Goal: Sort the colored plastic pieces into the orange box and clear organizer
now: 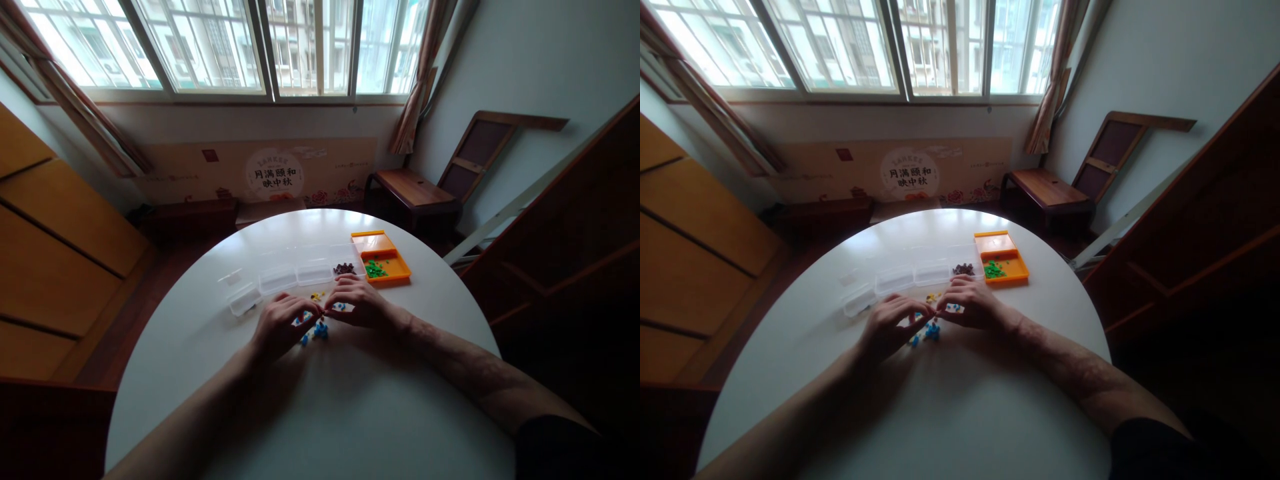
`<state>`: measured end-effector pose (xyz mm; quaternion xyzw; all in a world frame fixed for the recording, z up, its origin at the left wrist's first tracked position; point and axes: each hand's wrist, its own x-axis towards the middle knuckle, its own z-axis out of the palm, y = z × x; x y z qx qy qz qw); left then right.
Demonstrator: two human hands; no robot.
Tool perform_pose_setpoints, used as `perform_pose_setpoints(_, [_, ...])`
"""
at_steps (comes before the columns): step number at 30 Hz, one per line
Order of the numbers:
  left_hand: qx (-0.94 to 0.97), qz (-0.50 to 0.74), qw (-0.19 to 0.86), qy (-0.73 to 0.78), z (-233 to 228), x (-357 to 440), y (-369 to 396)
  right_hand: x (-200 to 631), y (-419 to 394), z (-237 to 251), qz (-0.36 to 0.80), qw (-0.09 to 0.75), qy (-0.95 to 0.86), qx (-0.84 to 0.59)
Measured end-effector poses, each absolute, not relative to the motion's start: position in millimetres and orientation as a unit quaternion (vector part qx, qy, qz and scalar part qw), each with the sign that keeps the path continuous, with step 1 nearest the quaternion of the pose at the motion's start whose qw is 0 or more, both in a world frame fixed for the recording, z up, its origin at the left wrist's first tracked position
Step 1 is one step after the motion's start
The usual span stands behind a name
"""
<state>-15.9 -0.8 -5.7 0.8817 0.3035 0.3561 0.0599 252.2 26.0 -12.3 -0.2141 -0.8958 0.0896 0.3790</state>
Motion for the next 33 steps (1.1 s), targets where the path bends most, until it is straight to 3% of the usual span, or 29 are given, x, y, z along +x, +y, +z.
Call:
perform_pose_setpoints(25, [0.864,0.39,0.06,0.313,-0.7,-21.8,-6.7,247.6,25.9,-9.9,0.089,0.385,-0.895,-0.206])
perform_pose_setpoints(33, [0.832,0.346,0.063,0.429,-4.8,-29.9,-7.9,269.3,41.2,-16.0,0.008,0.435,-0.814,-0.385])
